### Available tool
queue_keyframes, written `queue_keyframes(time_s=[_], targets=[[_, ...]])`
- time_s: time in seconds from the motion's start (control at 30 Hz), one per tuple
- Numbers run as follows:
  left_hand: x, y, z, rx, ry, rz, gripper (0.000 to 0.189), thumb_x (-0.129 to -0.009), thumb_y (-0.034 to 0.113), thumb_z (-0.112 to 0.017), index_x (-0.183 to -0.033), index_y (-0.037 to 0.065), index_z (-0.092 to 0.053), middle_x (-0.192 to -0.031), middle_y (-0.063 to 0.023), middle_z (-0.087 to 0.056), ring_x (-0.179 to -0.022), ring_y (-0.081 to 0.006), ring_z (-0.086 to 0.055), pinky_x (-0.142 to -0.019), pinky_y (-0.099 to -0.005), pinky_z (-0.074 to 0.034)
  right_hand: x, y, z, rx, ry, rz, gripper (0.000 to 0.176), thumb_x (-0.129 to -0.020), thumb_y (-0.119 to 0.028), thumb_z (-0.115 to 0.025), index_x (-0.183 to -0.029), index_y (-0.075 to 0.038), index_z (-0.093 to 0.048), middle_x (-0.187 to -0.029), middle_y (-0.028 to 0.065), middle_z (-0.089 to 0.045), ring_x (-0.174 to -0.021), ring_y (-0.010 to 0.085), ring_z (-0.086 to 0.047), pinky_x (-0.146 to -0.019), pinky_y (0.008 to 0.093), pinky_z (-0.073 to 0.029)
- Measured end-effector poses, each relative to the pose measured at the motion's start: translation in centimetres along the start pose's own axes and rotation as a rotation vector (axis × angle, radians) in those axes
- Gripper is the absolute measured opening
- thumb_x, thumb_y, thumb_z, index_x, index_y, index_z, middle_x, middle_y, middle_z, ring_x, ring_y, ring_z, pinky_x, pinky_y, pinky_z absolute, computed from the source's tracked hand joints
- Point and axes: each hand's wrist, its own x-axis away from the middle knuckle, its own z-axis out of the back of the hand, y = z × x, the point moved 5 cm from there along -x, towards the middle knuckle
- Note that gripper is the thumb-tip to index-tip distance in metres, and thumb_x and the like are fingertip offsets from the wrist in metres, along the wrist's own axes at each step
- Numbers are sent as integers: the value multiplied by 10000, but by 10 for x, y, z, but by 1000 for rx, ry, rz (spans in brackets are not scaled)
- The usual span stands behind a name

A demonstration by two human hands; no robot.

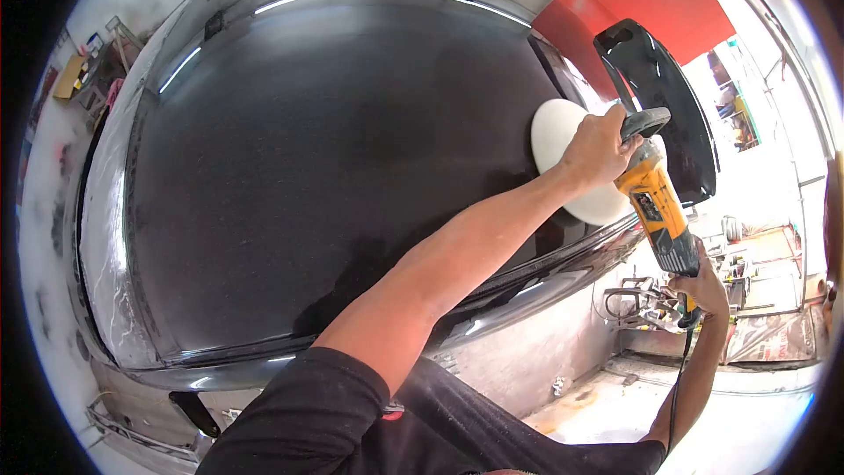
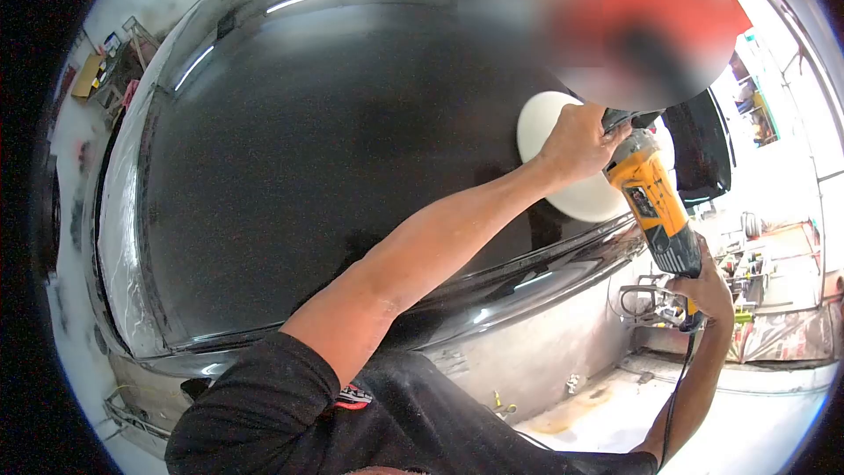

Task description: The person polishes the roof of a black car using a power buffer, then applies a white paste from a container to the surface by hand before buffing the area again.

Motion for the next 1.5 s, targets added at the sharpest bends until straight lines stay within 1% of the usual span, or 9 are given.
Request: queue_keyframes(time_s=[0.13,0.27,0.5,0.83,0.93,1.17,1.27,1.33,1.5], targets=[[5,14,45,-55,61,7,281,-916,186,-756,-899,-24,-569,-718,-263,-668,-716,-418,-711,-604,-480,-501,-11,-19,2,131,24,54,1079,-581,-93,-792,-1557,14,-345,-1182,132,-624,-901,202,-648,-790,312,-545],[0,19,125,-81,229,-32,268,-910,180,-758,-893,-14,-574,-725,-251,-671,-731,-407,-720,-616,-474,-510,-3,-147,-40,231,-66,33,1019,-597,-62,-758,-1543,-6,-384,-1125,129,-638,-962,232,-637,-871,323,-530],[31,47,303,-272,508,-58,291,-899,224,-777,-957,-15,-621,-735,-204,-696,-715,-358,-737,-631,-437,-548,-22,-288,-130,157,-307,579,939,-619,11,-719,-1510,19,-421,-1225,110,-645,-1032,193,-633,-915,303,-523],[104,85,501,-649,893,-115,371,-883,293,-807,-1076,1,-684,-868,-139,-753,-789,-215,-729,-734,-372,-567,-13,-445,-259,277,-419,945,903,-659,-66,-730,-1511,-29,-430,-989,96,-663,-699,128,-597,-630,289,-503],[118,95,532,-618,890,-113,344,-891,282,-777,-982,-22,-645,-829,-216,-711,-783,-354,-714,-703,-439,-548,29,-480,-281,412,-453,868,906,-677,-96,-742,-1520,-20,-420,-922,96,-674,-688,140,-626,-643,292,-508],[92,96,494,-711,891,-233,195,-918,123,-755,-1012,-14,-653,-805,-121,-693,-730,-171,-640,-665,-347,-524,-27,-460,-268,387,-361,931,953,-687,-141,-772,-1544,5,-382,-836,81,-662,-713,170,-640,-704,307,-515],[50,52,456,-683,786,-139,433,-874,367,-786,-1012,-17,-641,-827,-233,-712,-795,-407,-716,-699,-455,-558,-64,-415,-234,278,-448,785,929,-686,-130,-760,-1534,-11,-399,-988,83,-664,-844,166,-634,-801,296,-510],[23,39,408,-714,754,-172,407,-866,328,-818,-1049,-5,-674,-821,-167,-736,-732,-241,-719,-687,-393,-557,-77,-383,-206,255,-418,795,914,-663,-99,-741,-1515,-18,-420,-1094,79,-641,-942,167,-609,-875,289,-491],[-35,2,274,-439,502,-117,377,-872,316,-790,-993,-8,-638,-773,-211,-697,-712,-356,-719,-664,-449,-541,-110,-276,-134,62,-356,625,931,-585,-31,-690,-1484,-15,-445,-1188,73,-608,-1073,186,-569,-985,304,-453]])
